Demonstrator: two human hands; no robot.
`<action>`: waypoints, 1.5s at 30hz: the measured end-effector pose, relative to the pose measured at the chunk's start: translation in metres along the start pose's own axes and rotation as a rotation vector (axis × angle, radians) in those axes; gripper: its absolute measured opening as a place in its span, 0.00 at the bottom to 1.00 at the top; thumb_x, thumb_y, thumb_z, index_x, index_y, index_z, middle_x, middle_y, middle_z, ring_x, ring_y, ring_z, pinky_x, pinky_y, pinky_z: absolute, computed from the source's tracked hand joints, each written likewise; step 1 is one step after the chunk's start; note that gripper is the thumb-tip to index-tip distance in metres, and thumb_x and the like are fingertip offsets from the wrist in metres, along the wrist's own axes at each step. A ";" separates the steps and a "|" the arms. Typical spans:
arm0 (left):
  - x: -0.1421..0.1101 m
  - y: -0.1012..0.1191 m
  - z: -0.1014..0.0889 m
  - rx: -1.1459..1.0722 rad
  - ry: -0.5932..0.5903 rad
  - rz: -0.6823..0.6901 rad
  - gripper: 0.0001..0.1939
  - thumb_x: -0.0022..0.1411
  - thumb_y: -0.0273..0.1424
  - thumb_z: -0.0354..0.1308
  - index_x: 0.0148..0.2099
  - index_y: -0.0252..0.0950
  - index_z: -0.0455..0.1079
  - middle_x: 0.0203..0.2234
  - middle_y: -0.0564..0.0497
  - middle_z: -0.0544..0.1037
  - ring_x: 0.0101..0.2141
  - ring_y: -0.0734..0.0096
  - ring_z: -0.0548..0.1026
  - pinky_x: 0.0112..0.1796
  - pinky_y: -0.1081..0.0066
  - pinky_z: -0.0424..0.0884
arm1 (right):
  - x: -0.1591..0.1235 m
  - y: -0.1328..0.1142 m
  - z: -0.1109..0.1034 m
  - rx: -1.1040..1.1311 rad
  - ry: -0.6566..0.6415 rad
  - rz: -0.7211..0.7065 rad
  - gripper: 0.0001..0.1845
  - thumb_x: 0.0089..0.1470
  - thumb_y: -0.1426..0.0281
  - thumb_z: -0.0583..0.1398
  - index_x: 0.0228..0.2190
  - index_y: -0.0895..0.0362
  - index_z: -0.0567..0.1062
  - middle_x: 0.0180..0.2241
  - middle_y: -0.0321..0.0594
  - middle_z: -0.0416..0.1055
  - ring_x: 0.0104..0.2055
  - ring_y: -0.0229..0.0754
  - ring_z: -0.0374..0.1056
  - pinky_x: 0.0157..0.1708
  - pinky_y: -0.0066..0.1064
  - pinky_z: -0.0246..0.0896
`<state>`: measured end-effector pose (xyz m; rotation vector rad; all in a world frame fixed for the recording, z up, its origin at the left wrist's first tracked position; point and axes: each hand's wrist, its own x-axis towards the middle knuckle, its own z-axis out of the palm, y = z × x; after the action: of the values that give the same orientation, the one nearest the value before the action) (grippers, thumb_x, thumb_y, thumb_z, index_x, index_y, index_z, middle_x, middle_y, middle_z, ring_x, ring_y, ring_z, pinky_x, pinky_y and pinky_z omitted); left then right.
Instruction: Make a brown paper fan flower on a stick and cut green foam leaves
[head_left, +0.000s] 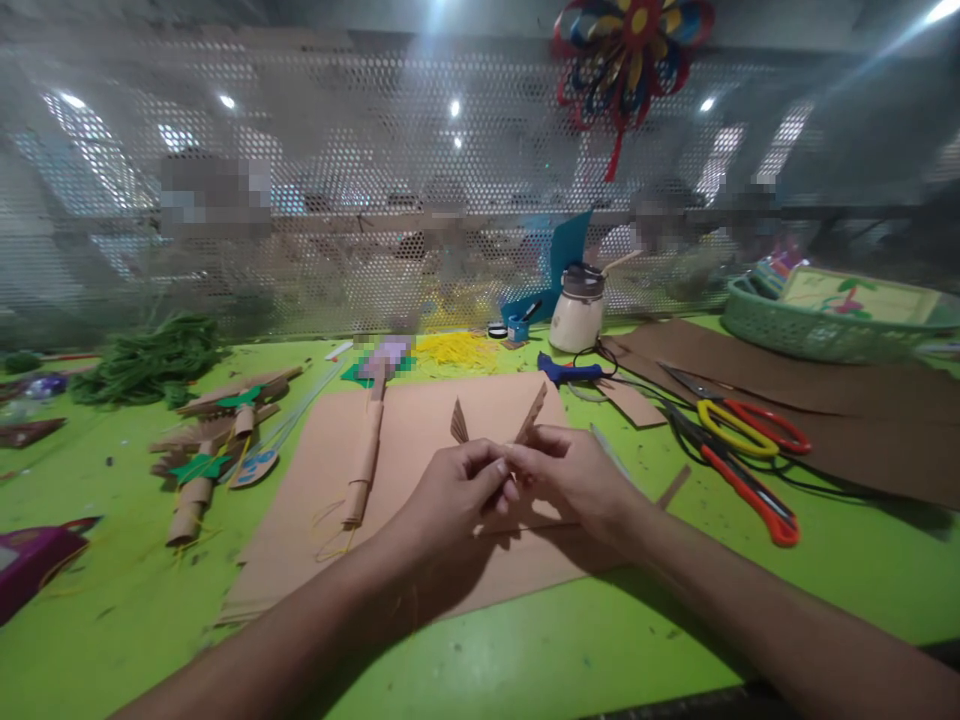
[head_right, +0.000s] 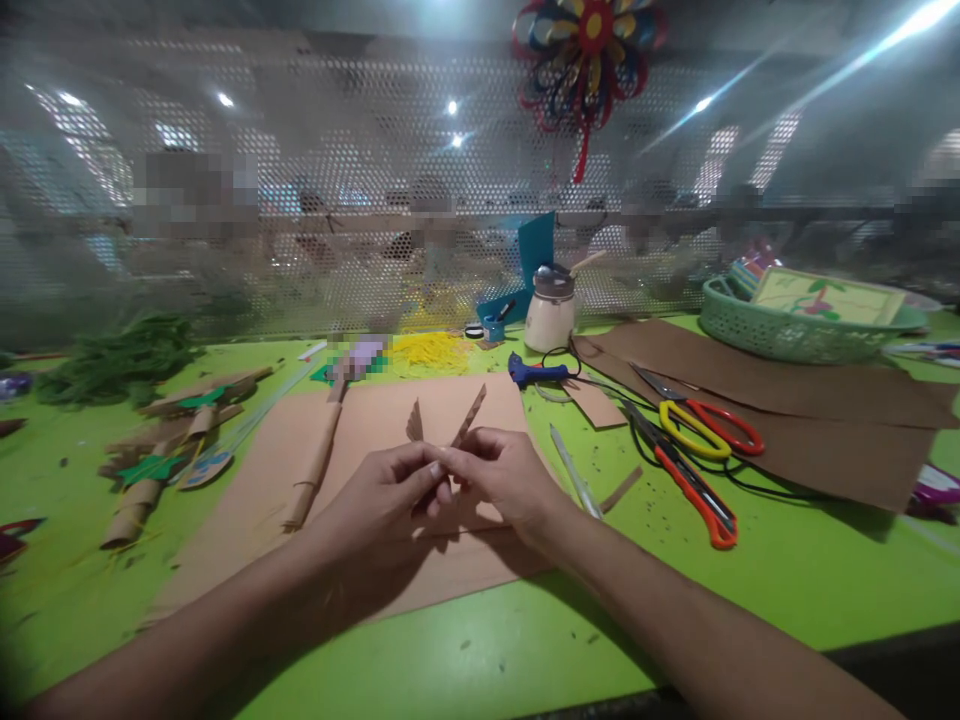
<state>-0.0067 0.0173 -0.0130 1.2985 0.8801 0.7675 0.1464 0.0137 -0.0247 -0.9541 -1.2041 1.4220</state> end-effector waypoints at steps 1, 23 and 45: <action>-0.001 0.000 0.001 -0.021 -0.016 -0.014 0.10 0.59 0.35 0.55 0.30 0.33 0.65 0.16 0.57 0.66 0.16 0.77 0.67 0.20 0.71 0.69 | -0.001 0.001 0.001 -0.040 0.023 -0.020 0.14 0.45 0.62 0.67 0.25 0.60 0.74 0.23 0.38 0.71 0.26 0.38 0.65 0.28 0.31 0.59; 0.000 0.002 -0.002 -0.007 0.003 -0.078 0.11 0.58 0.34 0.55 0.27 0.33 0.66 0.16 0.53 0.71 0.16 0.77 0.69 0.19 0.76 0.64 | 0.001 -0.006 -0.002 -0.182 0.130 -0.132 0.11 0.43 0.65 0.66 0.20 0.60 0.75 0.19 0.36 0.70 0.23 0.36 0.63 0.25 0.30 0.58; -0.006 0.006 0.004 0.181 0.179 -0.032 0.13 0.58 0.32 0.52 0.22 0.34 0.63 0.12 0.57 0.66 0.14 0.80 0.63 0.17 0.79 0.56 | -0.012 0.004 0.005 -0.765 0.119 -0.836 0.07 0.55 0.78 0.57 0.33 0.57 0.75 0.31 0.42 0.71 0.35 0.42 0.67 0.35 0.34 0.64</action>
<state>-0.0057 0.0113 -0.0060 1.3855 1.1329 0.8020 0.1431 0.0010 -0.0283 -0.8316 -1.8078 0.2251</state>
